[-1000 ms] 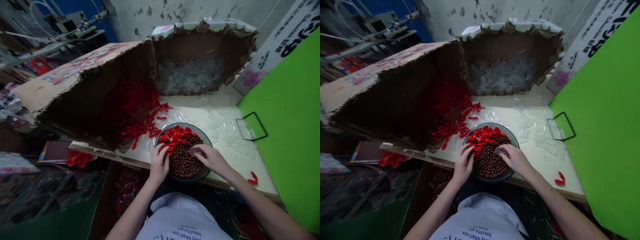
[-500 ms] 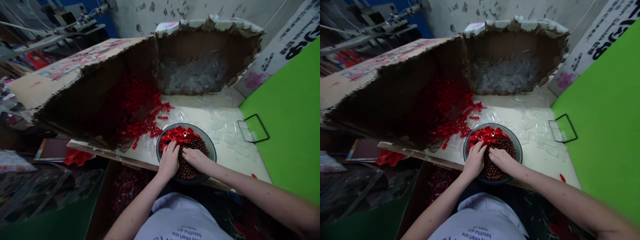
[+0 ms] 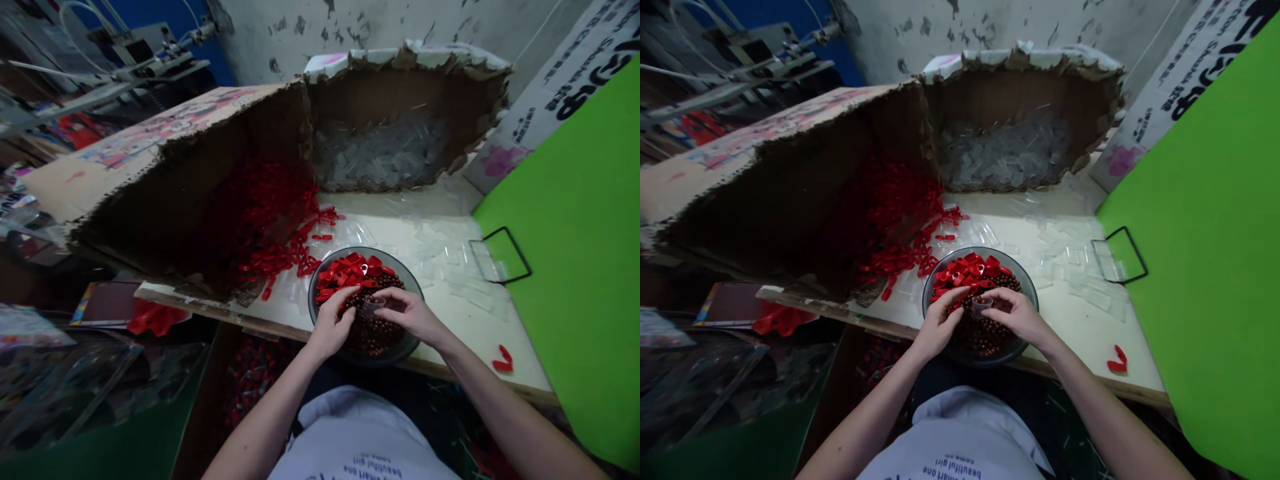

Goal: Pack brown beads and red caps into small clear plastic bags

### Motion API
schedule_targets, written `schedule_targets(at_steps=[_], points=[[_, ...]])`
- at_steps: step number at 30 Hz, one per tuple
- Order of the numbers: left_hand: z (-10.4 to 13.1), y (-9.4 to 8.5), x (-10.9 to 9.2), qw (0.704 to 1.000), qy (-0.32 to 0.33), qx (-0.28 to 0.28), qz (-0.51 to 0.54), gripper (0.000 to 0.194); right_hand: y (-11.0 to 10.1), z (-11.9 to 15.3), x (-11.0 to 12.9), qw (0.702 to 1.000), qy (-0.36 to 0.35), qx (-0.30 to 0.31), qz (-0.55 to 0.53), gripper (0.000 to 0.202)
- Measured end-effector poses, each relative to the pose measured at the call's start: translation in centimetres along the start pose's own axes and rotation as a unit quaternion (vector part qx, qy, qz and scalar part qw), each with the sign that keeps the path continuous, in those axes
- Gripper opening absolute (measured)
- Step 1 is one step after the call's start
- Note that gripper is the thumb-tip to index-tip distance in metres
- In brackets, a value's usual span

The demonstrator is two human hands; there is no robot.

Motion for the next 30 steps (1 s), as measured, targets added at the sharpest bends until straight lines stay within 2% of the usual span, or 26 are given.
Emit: schedule_targets(at_steps=[2, 4, 7, 12, 17, 20, 23, 26, 30], points=[[-0.2, 0.5, -1.3, 0.992, -0.031, 0.046, 0.109, 0.045, 0.2, 0.0, 1.2, 1.0, -0.008, -0.002, -0.023, 0.031], [-0.5, 0.8, -2.3, 0.983, -0.046, 0.051, 0.17, 0.045, 0.3, -0.1, 2.2, 0.999, -0.017, -0.002, -0.031, 0.031], [-1.0, 0.8, -3.0, 0.975, -0.075, 0.042, 0.204, 0.042, -0.1, -0.2, 3.1, 0.999, -0.03, -0.007, -0.042, 0.033], [-1.3, -0.3, -3.3, 0.968, -0.118, 0.069, 0.21, 0.045, -1.3, 0.1, 3.8, 0.998, -0.06, 0.005, -0.016, 0.032], [-1.2, -0.7, -3.3, 0.97, -0.112, 0.131, 0.17, 0.047, -1.3, 0.1, 5.8, 0.984, -0.081, 0.127, 0.094, 0.03], [-1.2, -0.9, -3.1, 0.966, -0.111, 0.166, 0.164, 0.05, -1.2, -0.4, 7.2, 0.967, -0.063, 0.19, 0.159, 0.025], [-1.1, -1.3, -2.9, 0.959, -0.117, 0.192, 0.17, 0.051, -1.2, -0.9, 8.0, 0.954, -0.033, 0.223, 0.198, 0.015], [-1.0, -1.7, -2.5, 0.956, -0.129, 0.193, 0.179, 0.051, -1.7, -1.2, 7.6, 0.957, -0.007, 0.209, 0.199, 0.016], [-0.6, -2.3, -1.7, 0.958, -0.135, 0.15, 0.203, 0.048, -3.0, -1.6, 4.7, 0.95, 0.0, 0.198, 0.241, 0.015]])
Point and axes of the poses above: each hand's wrist, its own z-axis away from the middle knuckle, its own y-axis out of the palm, x = y × z, the point moved 1 cm from there along -z, towards the middle knuckle, and after that the axes turned 14 degrees about -z, right-handed, at the moved point
